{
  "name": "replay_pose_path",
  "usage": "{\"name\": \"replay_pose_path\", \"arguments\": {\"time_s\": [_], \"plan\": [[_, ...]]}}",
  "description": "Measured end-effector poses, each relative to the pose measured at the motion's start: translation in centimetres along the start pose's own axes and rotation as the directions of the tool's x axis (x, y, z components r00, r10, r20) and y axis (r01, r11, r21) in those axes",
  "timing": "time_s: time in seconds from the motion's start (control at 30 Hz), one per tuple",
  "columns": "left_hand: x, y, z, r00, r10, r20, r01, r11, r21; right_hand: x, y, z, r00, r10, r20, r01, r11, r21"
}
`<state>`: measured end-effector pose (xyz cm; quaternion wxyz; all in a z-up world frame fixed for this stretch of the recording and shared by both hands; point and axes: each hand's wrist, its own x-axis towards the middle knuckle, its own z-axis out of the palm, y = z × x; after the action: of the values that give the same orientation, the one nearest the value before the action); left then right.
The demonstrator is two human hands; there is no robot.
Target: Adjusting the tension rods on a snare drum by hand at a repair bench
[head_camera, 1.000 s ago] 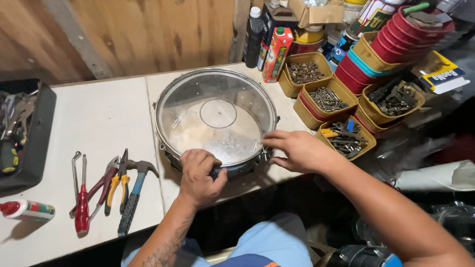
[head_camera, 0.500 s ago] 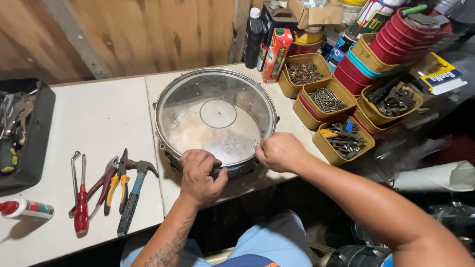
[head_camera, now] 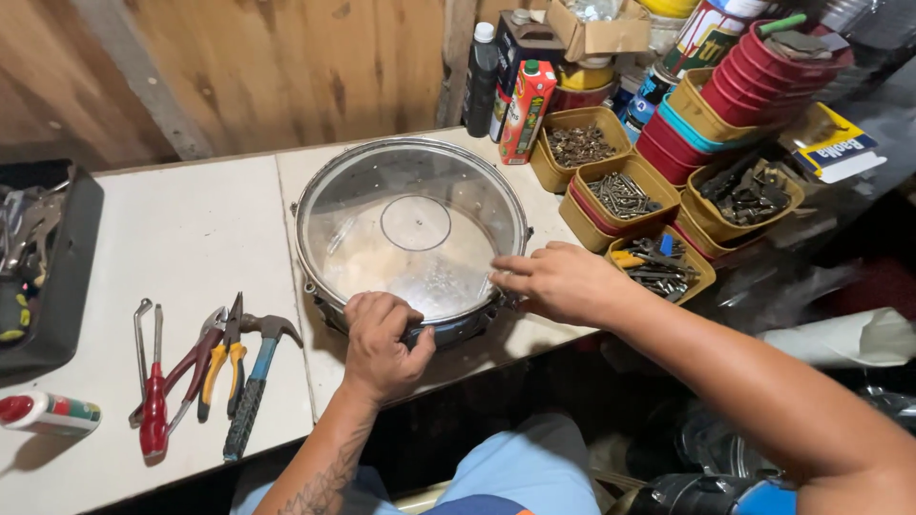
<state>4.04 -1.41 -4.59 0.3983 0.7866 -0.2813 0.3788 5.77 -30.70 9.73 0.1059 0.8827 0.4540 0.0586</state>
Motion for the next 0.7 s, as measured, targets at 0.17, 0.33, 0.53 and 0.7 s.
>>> {"name": "replay_pose_path", "arguments": {"time_s": [0.17,0.33,0.53,0.7], "plan": [[0.0,-0.1,0.2,1.000,0.011,-0.024,-0.011,1.000,0.004,0.7,0.6,0.5,0.992,-0.128,-0.009,0.126,0.985,-0.116],[-0.2,-0.1,0.3,1.000,0.008,-0.022,-0.008,1.000,0.000,1.0,1.5,3.1,0.971,-0.222,-0.091,0.198,0.956,-0.216],[0.4,0.2,-0.2,1.000,0.009,-0.005,-0.009,1.000,-0.011,2.2,-2.2,8.3,0.911,0.411,-0.025,-0.401,0.899,0.175],[0.3,0.0,0.0,0.999,0.026,-0.019,-0.025,0.999,0.043,2.8,-3.9,6.7,0.687,0.712,0.144,-0.721,0.646,0.250]]}}
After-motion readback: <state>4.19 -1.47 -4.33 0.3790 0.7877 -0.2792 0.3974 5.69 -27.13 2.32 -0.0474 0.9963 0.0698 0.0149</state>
